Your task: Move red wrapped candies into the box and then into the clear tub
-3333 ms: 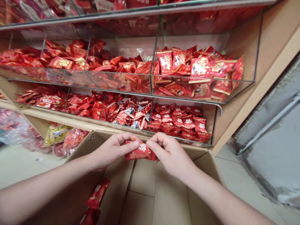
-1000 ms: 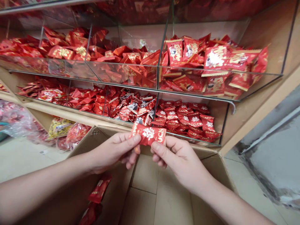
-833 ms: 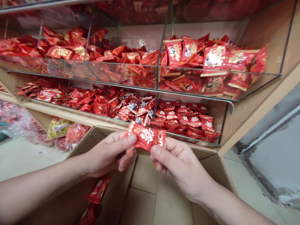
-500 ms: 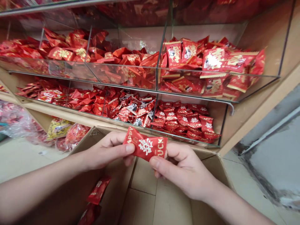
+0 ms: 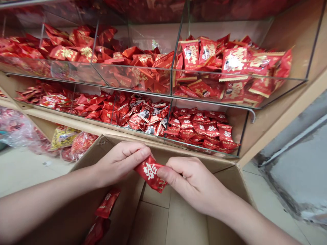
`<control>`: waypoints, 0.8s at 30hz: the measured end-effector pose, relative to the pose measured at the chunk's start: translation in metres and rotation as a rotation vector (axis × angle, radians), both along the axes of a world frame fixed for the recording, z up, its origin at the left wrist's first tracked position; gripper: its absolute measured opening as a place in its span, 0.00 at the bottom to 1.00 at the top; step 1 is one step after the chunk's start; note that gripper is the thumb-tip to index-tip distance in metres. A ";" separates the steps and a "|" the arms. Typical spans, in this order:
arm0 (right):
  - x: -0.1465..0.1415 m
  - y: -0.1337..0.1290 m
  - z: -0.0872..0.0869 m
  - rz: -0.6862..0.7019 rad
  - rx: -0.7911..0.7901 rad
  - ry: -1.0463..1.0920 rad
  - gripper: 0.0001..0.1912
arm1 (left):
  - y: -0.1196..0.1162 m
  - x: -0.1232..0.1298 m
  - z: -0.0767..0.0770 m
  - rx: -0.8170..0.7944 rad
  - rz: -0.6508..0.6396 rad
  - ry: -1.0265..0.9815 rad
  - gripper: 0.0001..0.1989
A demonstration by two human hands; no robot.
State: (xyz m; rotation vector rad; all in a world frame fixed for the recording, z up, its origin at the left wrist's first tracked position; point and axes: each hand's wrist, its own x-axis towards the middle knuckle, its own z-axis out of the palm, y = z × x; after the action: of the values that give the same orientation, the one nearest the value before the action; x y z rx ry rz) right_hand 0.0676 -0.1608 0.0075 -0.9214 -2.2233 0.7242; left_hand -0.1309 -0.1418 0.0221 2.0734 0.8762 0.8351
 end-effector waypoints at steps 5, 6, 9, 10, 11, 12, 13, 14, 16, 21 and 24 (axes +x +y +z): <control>-0.002 -0.005 0.001 0.032 0.187 0.060 0.18 | -0.003 0.003 0.003 0.278 0.077 0.039 0.17; -0.003 -0.006 0.001 0.033 0.216 0.084 0.17 | -0.004 0.003 0.004 0.289 0.080 0.036 0.17; -0.004 -0.007 0.000 0.019 0.262 0.138 0.16 | -0.005 0.005 0.005 0.242 0.081 -0.003 0.18; -0.005 -0.008 -0.001 0.014 0.265 0.150 0.16 | -0.005 0.006 0.004 0.196 0.076 -0.034 0.18; -0.006 -0.008 -0.002 0.010 0.268 0.167 0.15 | -0.004 0.006 0.003 0.128 0.066 -0.076 0.18; -0.007 -0.009 -0.003 0.011 0.275 0.190 0.15 | -0.003 0.007 0.001 0.045 0.057 -0.133 0.18; -0.008 -0.009 -0.004 0.017 0.286 0.219 0.14 | -0.002 0.007 -0.001 -0.050 0.049 -0.198 0.16; -0.009 -0.009 -0.006 0.024 0.302 0.248 0.13 | -0.002 0.007 -0.003 -0.147 0.039 -0.261 0.15; -0.011 -0.009 -0.007 0.030 0.339 0.286 0.12 | -0.002 0.008 -0.007 -0.311 -0.006 -0.359 0.16; -0.010 -0.005 -0.008 -0.057 0.384 0.213 0.13 | -0.007 0.012 -0.010 -0.482 -0.064 -0.470 0.13; -0.009 -0.001 -0.009 -0.098 0.325 0.151 0.15 | -0.005 0.014 -0.008 -0.486 -0.003 -0.474 0.07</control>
State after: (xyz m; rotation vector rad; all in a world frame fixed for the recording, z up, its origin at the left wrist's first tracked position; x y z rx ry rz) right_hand 0.0590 -0.1622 -0.0014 -0.7791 -2.0665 0.3591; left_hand -0.1170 -0.1469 0.0146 1.3791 0.7212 0.9490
